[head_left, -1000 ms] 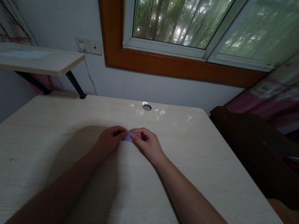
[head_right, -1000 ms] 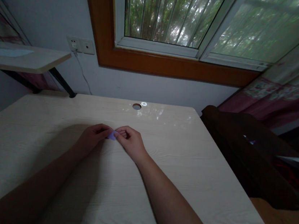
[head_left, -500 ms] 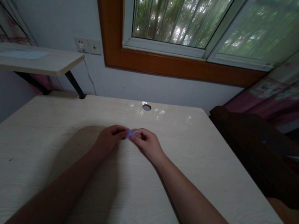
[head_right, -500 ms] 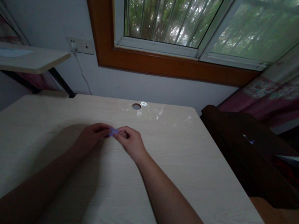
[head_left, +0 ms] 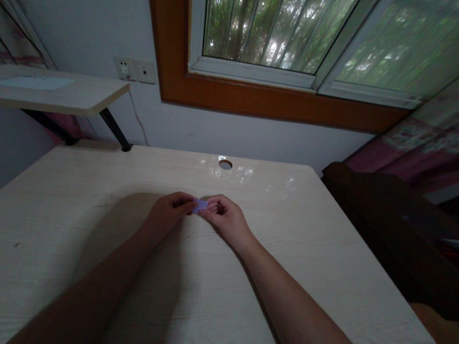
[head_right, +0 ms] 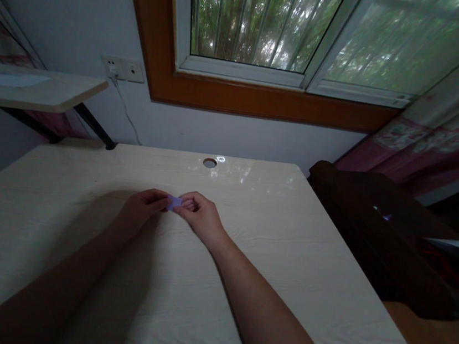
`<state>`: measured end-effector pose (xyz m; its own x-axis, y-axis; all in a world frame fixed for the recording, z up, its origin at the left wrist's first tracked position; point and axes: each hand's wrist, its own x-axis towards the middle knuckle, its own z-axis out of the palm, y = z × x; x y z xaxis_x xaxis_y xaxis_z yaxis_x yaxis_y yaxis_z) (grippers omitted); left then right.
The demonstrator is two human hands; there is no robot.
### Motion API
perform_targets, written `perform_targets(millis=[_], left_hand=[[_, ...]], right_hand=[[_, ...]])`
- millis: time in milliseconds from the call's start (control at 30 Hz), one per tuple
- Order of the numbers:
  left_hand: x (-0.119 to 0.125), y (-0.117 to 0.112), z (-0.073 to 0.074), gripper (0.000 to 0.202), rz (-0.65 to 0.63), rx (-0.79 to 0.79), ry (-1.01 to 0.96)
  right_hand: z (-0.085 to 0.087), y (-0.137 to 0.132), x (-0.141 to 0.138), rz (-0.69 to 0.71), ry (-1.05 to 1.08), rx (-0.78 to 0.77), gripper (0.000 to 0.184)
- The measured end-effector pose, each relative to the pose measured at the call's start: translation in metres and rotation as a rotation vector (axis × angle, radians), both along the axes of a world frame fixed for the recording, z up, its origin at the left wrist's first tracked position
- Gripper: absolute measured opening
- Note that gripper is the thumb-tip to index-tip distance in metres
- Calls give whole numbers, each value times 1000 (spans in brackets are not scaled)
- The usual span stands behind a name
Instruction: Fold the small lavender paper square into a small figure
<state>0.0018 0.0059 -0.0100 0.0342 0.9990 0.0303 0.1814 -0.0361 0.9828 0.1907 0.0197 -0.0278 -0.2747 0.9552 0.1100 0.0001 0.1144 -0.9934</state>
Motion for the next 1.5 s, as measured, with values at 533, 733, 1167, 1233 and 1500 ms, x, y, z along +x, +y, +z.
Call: perform_targets(millis=[533,733,1167,1233,1500], left_hand=[[2,-4,5,26,-40,-6,-28],[1,2,-1,31,-9,-37,-76],[3,1,-2,32,-18,59,-73],[4,0,-1,32,-23,79,-49],[3,0,-3,30,-31,28,-29]], right_hand=[[6,-3,0,-30,-50,55,26],[8,-2,1,-20,20,26,29],[6,-1,1,-16,22,11,29],[5,0,1,-29,5,5,27],[2,2,1,-48,20,22,26]])
